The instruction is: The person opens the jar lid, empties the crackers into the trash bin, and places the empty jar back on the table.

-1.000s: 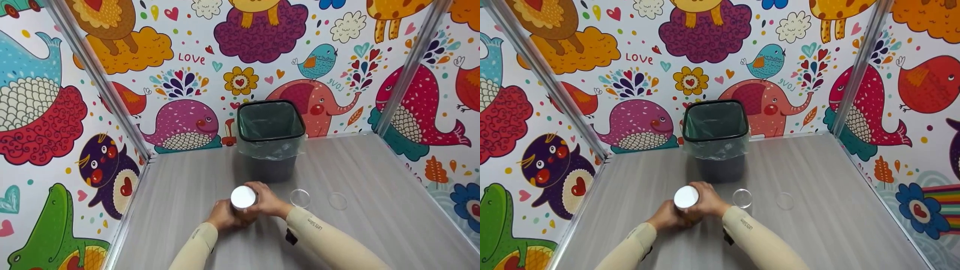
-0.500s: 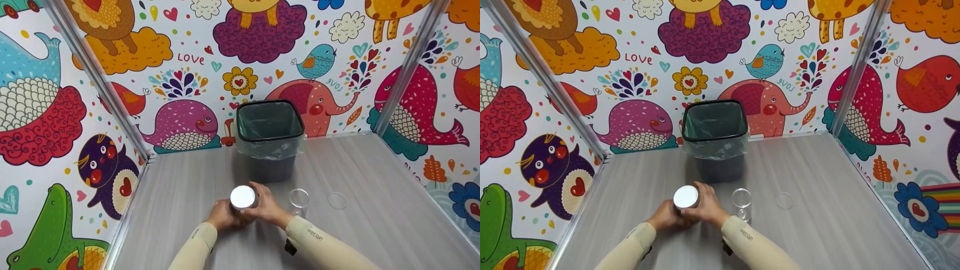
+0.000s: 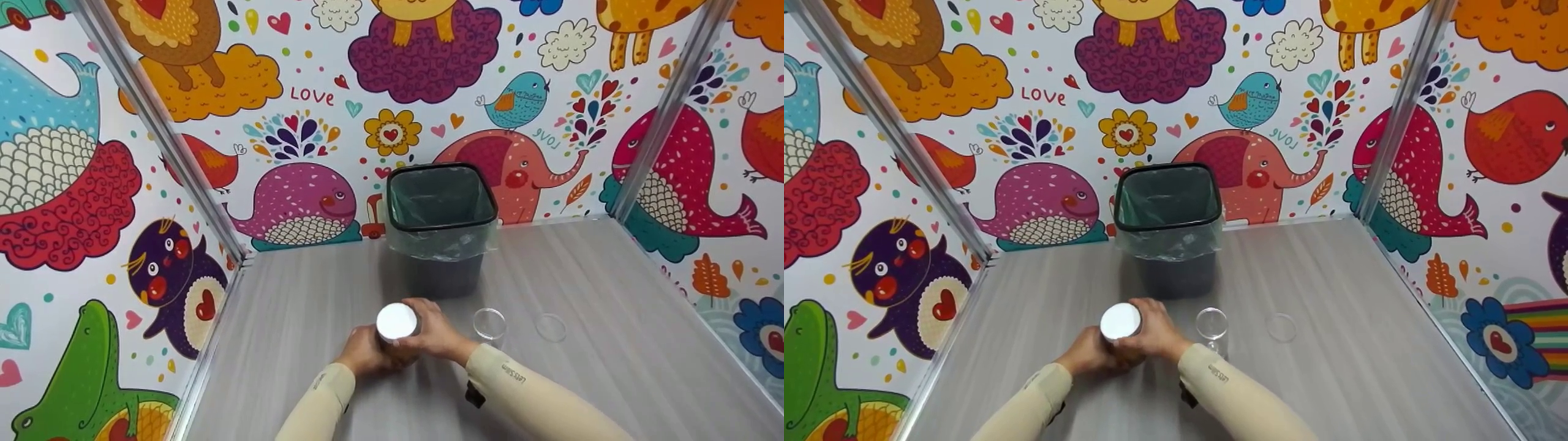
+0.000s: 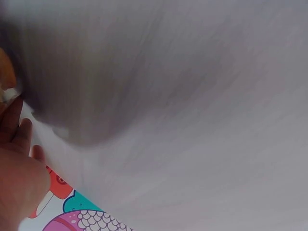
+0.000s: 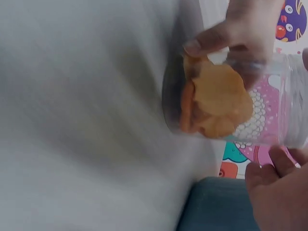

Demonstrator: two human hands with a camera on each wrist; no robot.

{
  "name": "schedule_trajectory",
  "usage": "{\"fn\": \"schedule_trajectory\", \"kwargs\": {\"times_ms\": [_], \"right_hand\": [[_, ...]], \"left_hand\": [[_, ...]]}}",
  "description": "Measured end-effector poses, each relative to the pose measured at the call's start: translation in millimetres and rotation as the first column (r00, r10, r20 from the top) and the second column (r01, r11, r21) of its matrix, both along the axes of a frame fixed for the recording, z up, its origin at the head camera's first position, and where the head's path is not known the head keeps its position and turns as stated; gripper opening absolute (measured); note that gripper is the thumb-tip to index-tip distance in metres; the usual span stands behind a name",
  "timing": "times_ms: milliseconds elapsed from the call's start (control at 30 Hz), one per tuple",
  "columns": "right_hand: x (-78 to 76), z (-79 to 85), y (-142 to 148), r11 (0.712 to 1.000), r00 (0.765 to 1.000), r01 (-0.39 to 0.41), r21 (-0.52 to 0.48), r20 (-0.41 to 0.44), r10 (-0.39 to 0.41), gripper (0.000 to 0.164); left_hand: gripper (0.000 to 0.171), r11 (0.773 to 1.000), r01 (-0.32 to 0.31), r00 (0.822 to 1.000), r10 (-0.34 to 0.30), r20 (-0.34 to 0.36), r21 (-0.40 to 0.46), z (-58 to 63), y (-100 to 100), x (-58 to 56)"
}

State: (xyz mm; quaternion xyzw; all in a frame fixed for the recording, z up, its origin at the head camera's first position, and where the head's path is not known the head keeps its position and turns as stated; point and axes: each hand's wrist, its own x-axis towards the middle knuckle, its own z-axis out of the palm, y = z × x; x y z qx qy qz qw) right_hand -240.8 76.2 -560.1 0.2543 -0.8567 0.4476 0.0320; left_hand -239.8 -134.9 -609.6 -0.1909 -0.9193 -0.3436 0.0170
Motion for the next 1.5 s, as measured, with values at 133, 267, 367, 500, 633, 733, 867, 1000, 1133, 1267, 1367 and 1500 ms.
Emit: {"fn": "schedule_trajectory", "kwargs": {"times_ms": [133, 267, 367, 500, 633, 733, 867, 1000, 1133, 1267, 1367, 1500], "right_hand": [[-5.9, 5.7, 3.7, 0.997, 0.998, -0.052, 0.048, 0.027, 0.051, 0.084], [-8.9, 7.8, 5.1, 0.993, 0.996, -0.087, 0.08, 0.044, 0.083, 0.084], [-9.0, 8.3, 5.4, 0.992, 0.995, -0.094, 0.083, 0.037, 0.091, 0.084], [-4.4, 5.3, 5.5, 0.996, 0.998, -0.057, 0.071, 0.017, 0.055, 0.089], [4.6, -3.1, 2.5, 1.0, 1.0, 0.024, 0.011, -0.013, -0.024, 0.096], [9.2, -8.5, -1.4, 0.997, 0.997, 0.066, -0.035, -0.029, -0.067, 0.096], [8.7, -10.5, -4.1, 0.996, 0.996, 0.082, -0.037, -0.041, -0.083, 0.092], [4.5, -7.3, -1.6, 0.998, 0.998, 0.057, -0.008, -0.03, -0.057, 0.086], [-0.8, -1.3, 3.4, 0.999, 1.0, -0.006, 0.044, 0.011, 0.005, 0.084], [-5.4, 4.0, 7.4, 0.994, 0.998, -0.063, 0.085, 0.029, 0.06, 0.084], [-7.6, 6.0, 8.5, 0.992, 0.996, -0.083, 0.096, 0.028, 0.081, 0.083], [-6.9, 4.8, 6.8, 0.993, 0.998, -0.07, 0.099, -0.003, 0.071, 0.085]], "left_hand": [[0.073, 1.0, 0.012, 1.0, -0.012, -0.004, 0.007, 0.8, 0.1, 0.4], [0.076, 1.0, 0.013, 1.0, -0.013, -0.001, -0.001, -0.4, -0.8, 0.4], [0.077, 1.0, 0.012, 1.0, -0.012, -0.004, 0.006, -1.4, -1.0, 0.1], [0.076, 1.0, 0.009, 1.0, -0.009, 0.0, 0.009, -2.1, -1.1, 0.0], [0.074, 1.0, 0.002, 1.0, -0.002, 0.004, -0.001, -1.4, -1.9, -0.3], [0.071, 1.0, -0.009, 1.0, 0.009, 0.021, 0.004, 0.2, -2.4, -1.2], [0.068, 1.0, -0.018, 0.999, 0.018, 0.033, 0.011, 1.6, -2.2, -1.9], [0.068, 1.0, -0.004, 1.0, 0.004, 0.013, 0.006, 1.0, -1.7, -1.1], [0.073, 1.0, 0.004, 1.0, -0.004, 0.014, 0.012, 1.0, -0.8, 0.3], [0.075, 1.0, 0.0, 1.0, 0.0, 0.015, 0.013, 1.0, 0.0, 0.6], [0.075, 1.0, -0.004, 1.0, 0.004, 0.018, 0.013, 1.0, 0.4, 0.4], [0.076, 1.0, -0.009, 1.0, 0.008, 0.021, 0.018, 1.5, 0.8, 0.6]]}}
